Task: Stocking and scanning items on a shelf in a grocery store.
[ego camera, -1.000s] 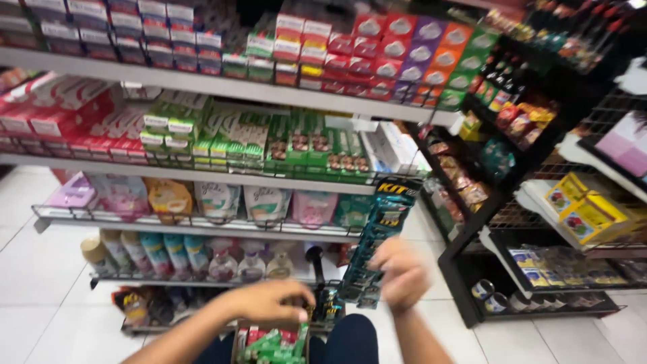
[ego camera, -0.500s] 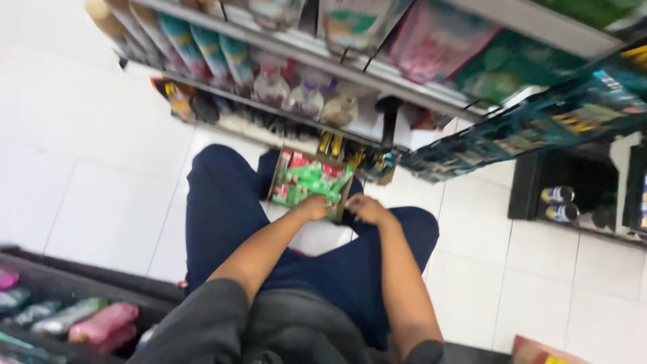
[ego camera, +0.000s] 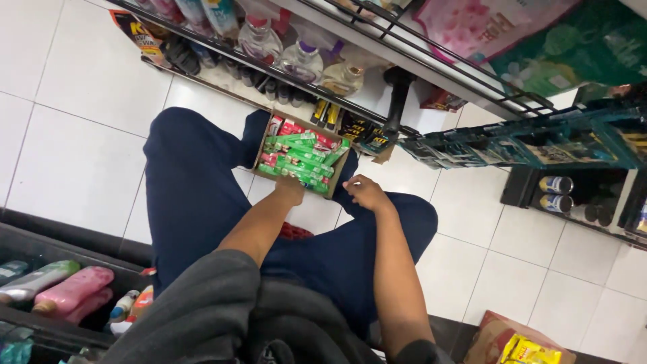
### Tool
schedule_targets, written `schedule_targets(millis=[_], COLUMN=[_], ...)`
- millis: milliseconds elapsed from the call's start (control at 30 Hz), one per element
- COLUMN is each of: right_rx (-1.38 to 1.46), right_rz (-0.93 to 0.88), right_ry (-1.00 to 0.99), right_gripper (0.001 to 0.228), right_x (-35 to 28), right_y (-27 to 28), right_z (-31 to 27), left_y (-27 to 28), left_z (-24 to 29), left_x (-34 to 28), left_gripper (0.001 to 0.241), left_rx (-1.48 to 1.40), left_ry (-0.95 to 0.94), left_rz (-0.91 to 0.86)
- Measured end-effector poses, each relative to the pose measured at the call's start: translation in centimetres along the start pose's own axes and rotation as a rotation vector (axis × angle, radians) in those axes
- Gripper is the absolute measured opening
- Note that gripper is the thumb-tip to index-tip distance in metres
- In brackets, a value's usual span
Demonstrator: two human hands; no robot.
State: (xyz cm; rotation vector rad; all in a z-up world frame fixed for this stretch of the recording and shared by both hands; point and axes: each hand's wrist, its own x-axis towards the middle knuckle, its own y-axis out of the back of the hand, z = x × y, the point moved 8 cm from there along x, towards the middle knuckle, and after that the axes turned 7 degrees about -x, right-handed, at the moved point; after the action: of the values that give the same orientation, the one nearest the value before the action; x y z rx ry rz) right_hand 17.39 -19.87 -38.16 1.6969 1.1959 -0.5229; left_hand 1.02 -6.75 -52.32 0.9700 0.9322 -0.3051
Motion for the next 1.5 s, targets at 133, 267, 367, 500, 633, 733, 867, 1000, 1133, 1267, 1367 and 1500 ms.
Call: schedule_targets(millis=[133,267,367,500,633,733,867,1000,1133,1267,1367,1500], right_rx=[-0.073,-0.153,-0.161,-0.153,-0.169,-0.185,-0.201,-0.17,-0.084,-0.117,-0.152,-0.113], right_rz=[0.005,0.165,0.274,0.325,0.331,0.3,0.238,0.169,0.072,0.093,0.065,0.083], right_ry=[0.052,0.338,0.432,0.539,0.552,0.483,0.41,0.365,0.169,0.146,0.117,0.156], right_gripper=[0.039,0.035,0.039,0.047,0.041,0.034,0.04,0.035,0.03,0.033,0.035,0.036], right_x=[1.1,3.6,4.8,5.3,5.1,4.2,4.1,3.8,2.5,2.5,2.7,2.3], right_y=[-0.5,-0.3,0.0,-0.4,-0.8,-1.0,-1.5,-1.9,-1.5,-0.7,-0.9,-0.6], right_z=[0.8,0.1,-1.2,-3.7,-5.4,-6.0,-5.0,-3.8,-2.8,-1.6,-1.1,-2.7], left_y=[-2.9,-1.7,-1.6,-0.4,1.1,1.3,1.3,0.2,-0.2,1.1,1.1,5.2], left_z=[-1.1,-0.8,-1.0,-0.8,-0.5,-0.7,-1.3,-2.0,-2.4,-2.2,-1.5,-0.6], left_x=[-0.3,-1.0,0.0,-1.3,-3.6,-4.3,-4.5,-3.3,-3.0,-3.5,-2.7,-1.5], left_gripper=[0.042,0.04,0.045,0.054,0.056,0.057,0.058,0.052,0.051,0.053,0.052,0.042], left_rx=[0.019,-0.029,-0.098,-0.221,-0.214,-0.238,-0.256,-0.242,-0.217,-0.233,-0.235,-0.334], left_ry=[0.025,-0.03,-0.053,0.026,0.04,0.057,0.08,0.074,0.07,0.078,0.056,0.01], left_rz=[-0.078,0.067,0.063,-0.016,-0.034,-0.059,-0.067,-0.075,-0.086,-0.079,-0.07,0.121])
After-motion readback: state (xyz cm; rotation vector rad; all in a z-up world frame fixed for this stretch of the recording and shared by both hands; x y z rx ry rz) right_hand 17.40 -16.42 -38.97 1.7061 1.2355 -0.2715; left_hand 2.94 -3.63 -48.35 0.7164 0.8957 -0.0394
